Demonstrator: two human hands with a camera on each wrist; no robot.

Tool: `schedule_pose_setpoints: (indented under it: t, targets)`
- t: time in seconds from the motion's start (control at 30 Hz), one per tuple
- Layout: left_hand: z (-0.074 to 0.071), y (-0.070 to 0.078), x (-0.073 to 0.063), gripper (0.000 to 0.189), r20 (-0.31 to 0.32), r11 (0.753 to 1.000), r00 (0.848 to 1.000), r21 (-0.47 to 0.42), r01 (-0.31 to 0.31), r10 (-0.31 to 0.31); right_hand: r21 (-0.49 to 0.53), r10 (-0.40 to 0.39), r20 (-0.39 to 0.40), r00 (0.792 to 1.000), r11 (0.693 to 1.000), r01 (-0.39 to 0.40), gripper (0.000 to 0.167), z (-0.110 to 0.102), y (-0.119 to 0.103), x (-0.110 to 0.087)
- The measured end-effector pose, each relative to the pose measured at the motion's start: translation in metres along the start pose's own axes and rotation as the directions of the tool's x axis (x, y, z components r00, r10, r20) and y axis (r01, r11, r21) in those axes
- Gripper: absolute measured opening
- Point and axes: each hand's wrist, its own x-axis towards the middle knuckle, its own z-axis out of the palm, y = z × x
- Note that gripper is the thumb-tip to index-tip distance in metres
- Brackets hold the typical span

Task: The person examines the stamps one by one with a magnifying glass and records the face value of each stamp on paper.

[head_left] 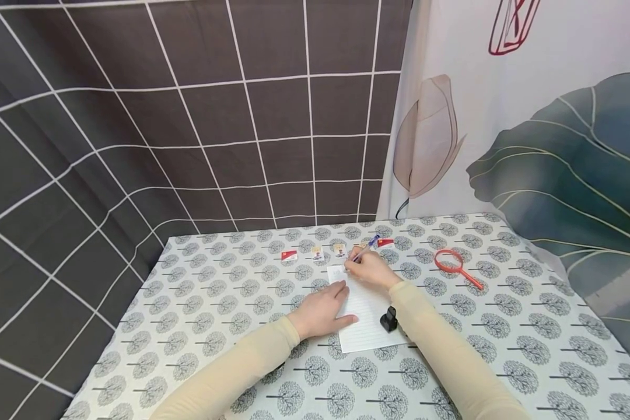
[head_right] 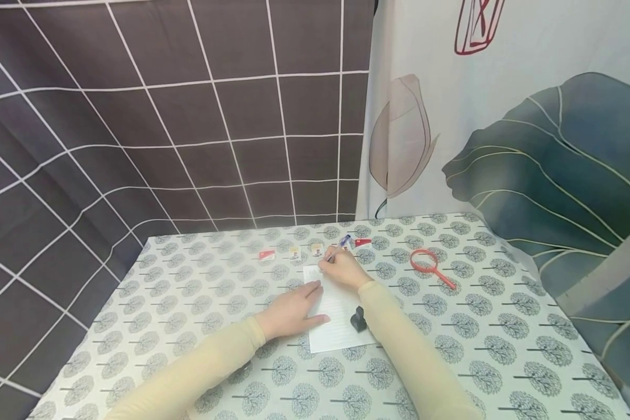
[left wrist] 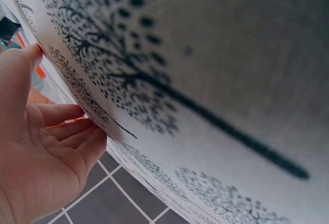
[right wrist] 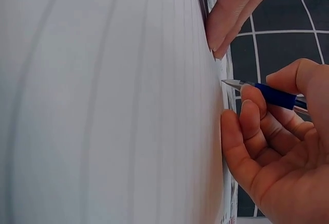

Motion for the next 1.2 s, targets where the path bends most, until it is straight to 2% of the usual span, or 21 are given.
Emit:
schedule_pose_setpoints:
  t: [0.23,0.47,0.73,0.93,1.07,1.2]
  targets:
    - [-0.0012,0.0000,-0.0002,0.079,0.001,1.000,1.000,-0.001,0.001,-0.001,0.010,-0.010,-0.017,1.000,1.000,0.011,0.011,-0.0017,-0.0029,-0.0021]
    - [-0.0001,-0.0011,0.0010,0.079,0.005,1.000,1.000,-0.006,0.004,-0.004,-0.064,-0.013,-0.024,1.000,0.998,0.011,0.014,-0.0016,-0.0033,0.0000]
    - [0.0010,-0.0011,0.0009,0.079,0.008,1.000,1.000,-0.009,0.003,-0.003,0.025,0.015,-0.033,0.999,1.000,-0.015,0.012,-0.0025,-0.0027,-0.0006]
    - [-0.0002,-0.0010,0.0011,0.079,0.012,1.000,1.000,-0.009,0.010,-0.010,-0.018,-0.011,-0.044,0.999,1.000,0.010,0.013,-0.0019,-0.0004,0.0021]
    - [-0.0017,-0.0001,0.0016,0.078,0.013,1.000,1.000,-0.015,0.009,-0.009,0.008,0.018,-0.065,0.998,1.000,-0.017,0.013,-0.0018,0.0010,0.0030]
    - [-0.0013,0.0002,0.0009,0.079,0.020,1.000,1.000,-0.010,0.012,-0.012,0.018,0.034,-0.053,0.998,0.999,-0.033,0.015,-0.0017,0.0012,0.0032]
